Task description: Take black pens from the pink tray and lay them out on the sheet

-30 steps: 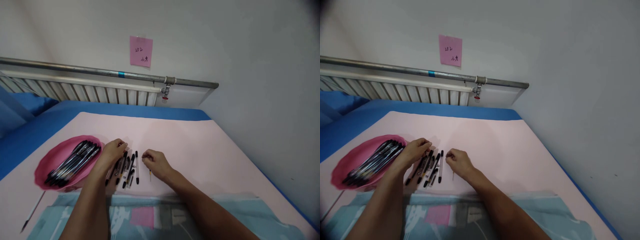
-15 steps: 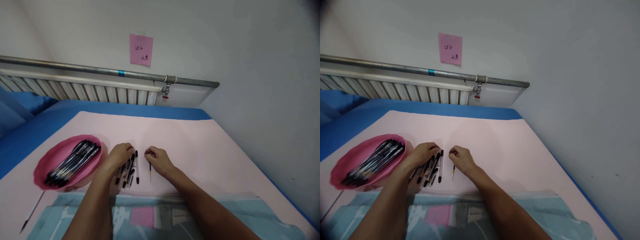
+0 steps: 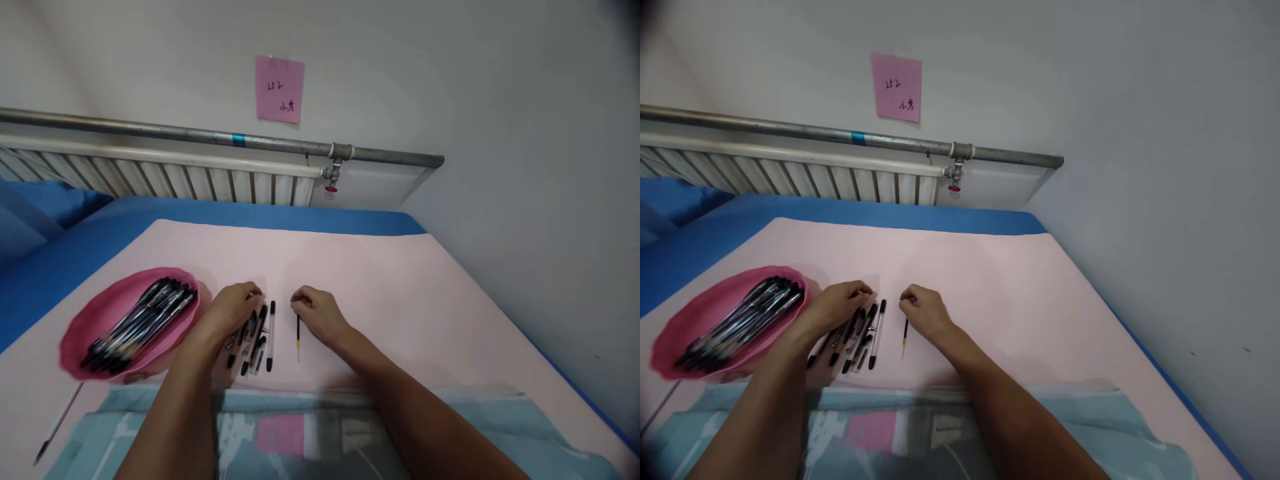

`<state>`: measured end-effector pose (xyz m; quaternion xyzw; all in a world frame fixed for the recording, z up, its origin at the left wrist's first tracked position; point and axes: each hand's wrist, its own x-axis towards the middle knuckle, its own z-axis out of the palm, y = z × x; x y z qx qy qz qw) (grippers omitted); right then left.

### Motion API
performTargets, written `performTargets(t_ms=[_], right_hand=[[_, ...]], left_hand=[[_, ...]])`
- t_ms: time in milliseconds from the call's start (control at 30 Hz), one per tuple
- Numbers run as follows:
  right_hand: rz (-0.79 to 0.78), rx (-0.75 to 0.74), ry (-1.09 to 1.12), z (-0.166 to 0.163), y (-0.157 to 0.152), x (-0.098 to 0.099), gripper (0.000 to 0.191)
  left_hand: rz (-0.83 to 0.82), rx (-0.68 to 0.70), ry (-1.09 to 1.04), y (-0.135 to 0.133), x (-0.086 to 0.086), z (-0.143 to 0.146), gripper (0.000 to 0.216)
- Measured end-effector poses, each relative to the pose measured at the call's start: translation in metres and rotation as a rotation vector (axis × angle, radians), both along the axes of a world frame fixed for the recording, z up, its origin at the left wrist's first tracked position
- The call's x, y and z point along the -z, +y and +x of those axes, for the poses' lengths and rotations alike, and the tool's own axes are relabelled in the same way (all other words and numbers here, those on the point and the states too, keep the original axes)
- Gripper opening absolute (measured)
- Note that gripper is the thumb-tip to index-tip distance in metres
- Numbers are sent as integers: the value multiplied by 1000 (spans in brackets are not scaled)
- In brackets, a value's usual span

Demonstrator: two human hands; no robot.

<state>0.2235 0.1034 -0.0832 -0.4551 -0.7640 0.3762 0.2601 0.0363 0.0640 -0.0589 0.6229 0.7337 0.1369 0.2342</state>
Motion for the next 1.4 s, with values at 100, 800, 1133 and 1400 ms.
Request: performTargets(t_ms=[100,800,1133,1400], right_hand=[[61,34,-125,7,3,-1,13],[272,-214,-447,-6,-22,5,15],[227,-338,-429,-13,-32,-7,14],[172,-353,-438,-5,-43,-11,13]], left_hand=[[-19,-13,0,-2,-3,1,31],[8,59,34,0,0,19,33],[29,150,170,2,1,26,33],[-4,107,195,2,3,27,35]])
